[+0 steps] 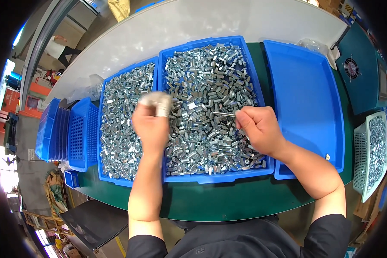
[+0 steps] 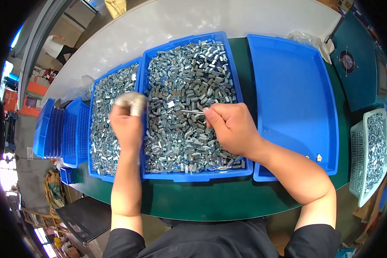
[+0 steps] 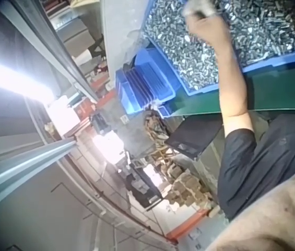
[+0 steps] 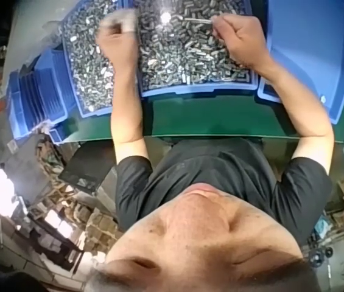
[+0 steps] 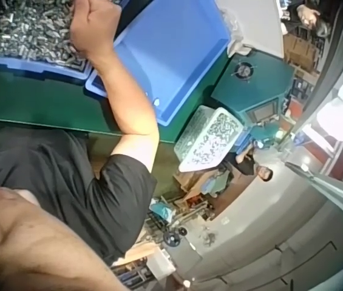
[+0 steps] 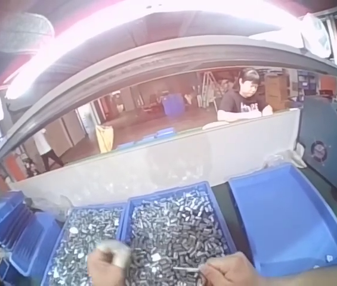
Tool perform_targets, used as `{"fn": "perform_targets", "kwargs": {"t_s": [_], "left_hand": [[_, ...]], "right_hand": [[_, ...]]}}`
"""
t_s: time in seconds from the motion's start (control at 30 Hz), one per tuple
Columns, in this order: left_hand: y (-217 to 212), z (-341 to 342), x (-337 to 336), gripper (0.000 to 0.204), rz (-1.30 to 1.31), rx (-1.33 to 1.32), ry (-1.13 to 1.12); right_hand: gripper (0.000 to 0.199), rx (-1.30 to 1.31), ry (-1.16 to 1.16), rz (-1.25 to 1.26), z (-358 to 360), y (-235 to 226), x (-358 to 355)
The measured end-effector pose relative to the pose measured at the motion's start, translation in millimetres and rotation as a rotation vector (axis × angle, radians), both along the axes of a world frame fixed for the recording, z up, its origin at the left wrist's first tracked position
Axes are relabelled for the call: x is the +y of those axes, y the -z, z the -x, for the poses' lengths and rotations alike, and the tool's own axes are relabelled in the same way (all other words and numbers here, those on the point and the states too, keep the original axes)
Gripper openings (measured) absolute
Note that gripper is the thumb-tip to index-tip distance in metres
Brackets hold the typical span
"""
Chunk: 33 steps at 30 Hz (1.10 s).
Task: Sorting and inspecting small metal components at a factory workbench.
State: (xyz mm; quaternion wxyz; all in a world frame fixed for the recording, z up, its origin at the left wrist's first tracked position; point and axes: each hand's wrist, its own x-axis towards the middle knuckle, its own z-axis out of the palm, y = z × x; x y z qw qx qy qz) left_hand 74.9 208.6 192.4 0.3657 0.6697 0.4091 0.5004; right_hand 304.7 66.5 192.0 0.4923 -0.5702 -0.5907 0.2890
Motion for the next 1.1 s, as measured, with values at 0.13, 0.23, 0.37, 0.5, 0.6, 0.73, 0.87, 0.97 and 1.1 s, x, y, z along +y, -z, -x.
{"fn": "perform_targets", "kwargs": {"t_s": [0.13, 0.23, 0.37, 0.5, 0.6, 0.73, 0.87, 0.97, 1.1], "left_hand": [[-13.6, 4.4, 10.6, 0.035, -0.529, 0.359, -0.481], [4.3, -5.7, 0.7, 0.040, -0.450, 0.451, 0.157], [17.0, -27.8, -13.4, 0.037, -0.442, 0.711, 0.479], [11.0, -21.4, -17.7, 0.034, -0.318, 0.877, 0.357], [20.7, -20.1, -13.3, 0.034, -0.393, 0.794, 0.338], [11.4, -20.8, -20.7, 0.039, -0.126, 0.636, 0.329], [6.9, -11.8, -17.6, 0.040, 0.442, -0.013, 0.501], [7.7, -9.3, -18.3, 0.034, 0.537, -0.215, 0.564], [9.2, -13.6, -22.7, 0.023, 0.597, -0.317, 0.612]], "right_hand": [[0.033, -0.002, -0.002, 0.008, 1.6, 1.0, 0.6], [0.033, 0.034, 0.002, 0.040, 0.0, 1.6, 1.5], [0.033, 0.023, 0.002, -0.015, 0.0, 5.6, 1.8], [0.033, 0.033, -0.010, -0.015, 1.4, 3.6, 3.2], [0.033, 0.032, -0.014, 0.012, 0.6, 5.4, 2.5], [0.032, 0.015, -0.017, 0.010, 0.4, 2.4, 2.3], [0.031, -0.001, -0.015, 0.048, -1.3, 9.2, 2.6], [0.030, -0.005, -0.023, 0.033, 0.0, 8.2, 3.3], [0.029, 0.001, -0.031, 0.039, -0.5, 7.6, 2.5]]}}
